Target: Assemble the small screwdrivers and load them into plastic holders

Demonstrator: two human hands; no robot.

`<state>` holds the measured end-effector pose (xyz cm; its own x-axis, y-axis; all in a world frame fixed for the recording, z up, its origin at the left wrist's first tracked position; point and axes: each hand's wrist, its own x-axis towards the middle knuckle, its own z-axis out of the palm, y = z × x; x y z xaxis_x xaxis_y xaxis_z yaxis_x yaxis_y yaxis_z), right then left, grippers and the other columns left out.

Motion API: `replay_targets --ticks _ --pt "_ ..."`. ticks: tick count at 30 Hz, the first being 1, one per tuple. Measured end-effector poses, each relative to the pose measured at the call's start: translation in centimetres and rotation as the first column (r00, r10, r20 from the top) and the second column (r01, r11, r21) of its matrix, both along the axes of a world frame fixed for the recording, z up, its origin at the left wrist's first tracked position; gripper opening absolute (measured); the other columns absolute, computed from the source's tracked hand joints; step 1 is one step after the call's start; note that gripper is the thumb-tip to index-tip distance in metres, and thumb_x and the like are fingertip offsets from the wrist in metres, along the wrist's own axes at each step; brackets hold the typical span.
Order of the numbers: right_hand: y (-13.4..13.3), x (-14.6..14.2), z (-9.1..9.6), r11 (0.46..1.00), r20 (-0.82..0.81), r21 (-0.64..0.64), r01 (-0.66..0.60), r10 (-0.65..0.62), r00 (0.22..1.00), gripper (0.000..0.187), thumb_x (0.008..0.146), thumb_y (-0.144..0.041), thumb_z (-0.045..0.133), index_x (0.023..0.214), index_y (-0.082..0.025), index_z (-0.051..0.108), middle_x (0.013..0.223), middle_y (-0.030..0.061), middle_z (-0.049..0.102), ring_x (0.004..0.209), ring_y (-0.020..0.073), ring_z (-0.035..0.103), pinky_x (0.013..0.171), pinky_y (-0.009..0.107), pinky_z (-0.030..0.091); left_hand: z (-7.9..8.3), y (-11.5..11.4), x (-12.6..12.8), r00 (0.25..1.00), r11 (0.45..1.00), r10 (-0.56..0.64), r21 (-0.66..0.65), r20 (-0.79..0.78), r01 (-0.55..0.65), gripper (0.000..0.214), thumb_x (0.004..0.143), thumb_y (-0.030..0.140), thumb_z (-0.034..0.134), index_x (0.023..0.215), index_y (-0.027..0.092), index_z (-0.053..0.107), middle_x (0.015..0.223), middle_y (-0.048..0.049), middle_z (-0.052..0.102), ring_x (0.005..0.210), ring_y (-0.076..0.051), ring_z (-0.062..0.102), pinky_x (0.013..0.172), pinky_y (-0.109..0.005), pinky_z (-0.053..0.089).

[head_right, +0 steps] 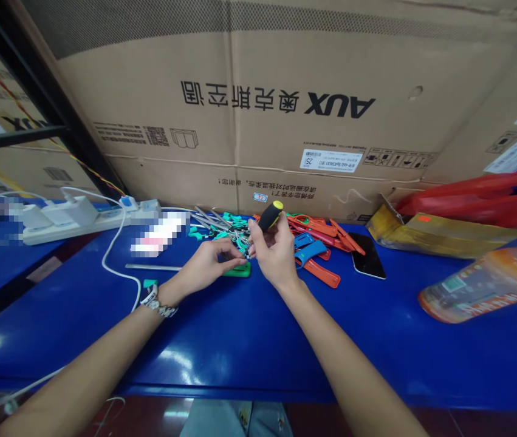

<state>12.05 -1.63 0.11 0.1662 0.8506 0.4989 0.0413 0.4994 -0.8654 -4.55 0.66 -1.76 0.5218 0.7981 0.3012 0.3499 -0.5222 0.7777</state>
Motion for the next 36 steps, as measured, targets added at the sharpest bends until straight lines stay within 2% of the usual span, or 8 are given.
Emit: replay_targets --ticks 4,9,13,17,26,36 --pt "-0.1 0.2 0.0 1.0 0.062 -0.02 -0.004 0.006 0.998 0.032 0.089 -0.048 0.064 0.092 -0.027 0.041 0.066 -0.0046 0.06 0.044 0.0121 0.056 0.041 0.027 0.048 -0.2 -0.1 0.1 0.999 1.0 -0.006 0.002 -0.043 0.006 0.017 0.084 0.034 0.071 0.085 0.017 0.072 0.087 -0.0045 0.069 0.084 -0.019 0.063 0.079 -0.034 0.05" --pt "0.0 0.4 -0.6 0.999 0.176 0.012 0.032 -0.033 0.984 0.033 0.087 -0.047 0.067 0.089 -0.026 0.041 0.067 -0.0036 0.057 0.05 0.0128 0.055 0.045 0.027 0.046 -0.2 0.0 -0.5 0.949 0.985 0.021 0.171 -0.314 0.034 0.055 0.069 0.049 0.083 0.113 0.02 0.067 0.114 -0.0085 0.065 0.113 -0.031 0.055 0.096 -0.046 0.045" --pt "0.1 0.5 -0.9 1.0 0.236 0.005 0.03 -0.03 0.971 0.032 0.087 -0.047 0.067 0.09 -0.026 0.043 0.066 -0.0038 0.057 0.051 0.0133 0.054 0.046 0.027 0.045 -0.4 0.2 -0.8 0.897 0.978 0.009 0.19 -0.441 0.083 0.041 0.079 0.044 0.076 0.113 0.022 0.068 0.113 -0.0078 0.063 0.114 -0.032 0.054 0.095 -0.046 0.045" --pt "0.0 0.4 -1.0 1.0 0.258 0.011 0.023 -0.025 0.966 0.031 0.087 -0.046 0.067 0.09 -0.026 0.044 0.066 -0.0041 0.057 0.052 0.0137 0.055 0.047 0.027 0.045 -0.5 0.1 -0.6 0.889 0.984 0.0 0.16 -0.459 0.082 0.034 0.085 0.04 0.071 0.113 0.022 0.069 0.112 -0.0083 0.064 0.11 -0.03 0.056 0.092 -0.044 0.046" --pt "0.4 0.4 -1.2 0.999 0.233 -0.035 -0.029 0.037 0.972 0.031 0.087 -0.046 0.067 0.091 -0.026 0.044 0.069 -0.003 0.061 0.056 0.015 0.059 0.048 0.027 0.047 -0.3 0.0 -0.7 0.884 0.985 0.006 0.155 -0.467 0.075 0.034 0.084 0.04 0.072 0.112 0.022 0.07 0.112 -0.0085 0.064 0.11 -0.031 0.056 0.092 -0.044 0.045" --pt "0.4 0.8 -0.5 0.992 0.288 -0.105 -0.072 0.1 0.952 0.031 0.084 -0.049 0.069 0.088 -0.026 0.049 0.066 -0.0023 0.06 0.054 0.0166 0.06 0.047 0.029 0.048 -0.4 0.1 -0.8 0.897 0.985 0.024 0.162 -0.441 0.054 0.032 0.082 0.041 0.073 0.109 0.023 0.071 0.109 -0.0076 0.066 0.107 -0.03 0.058 0.092 -0.043 0.044"
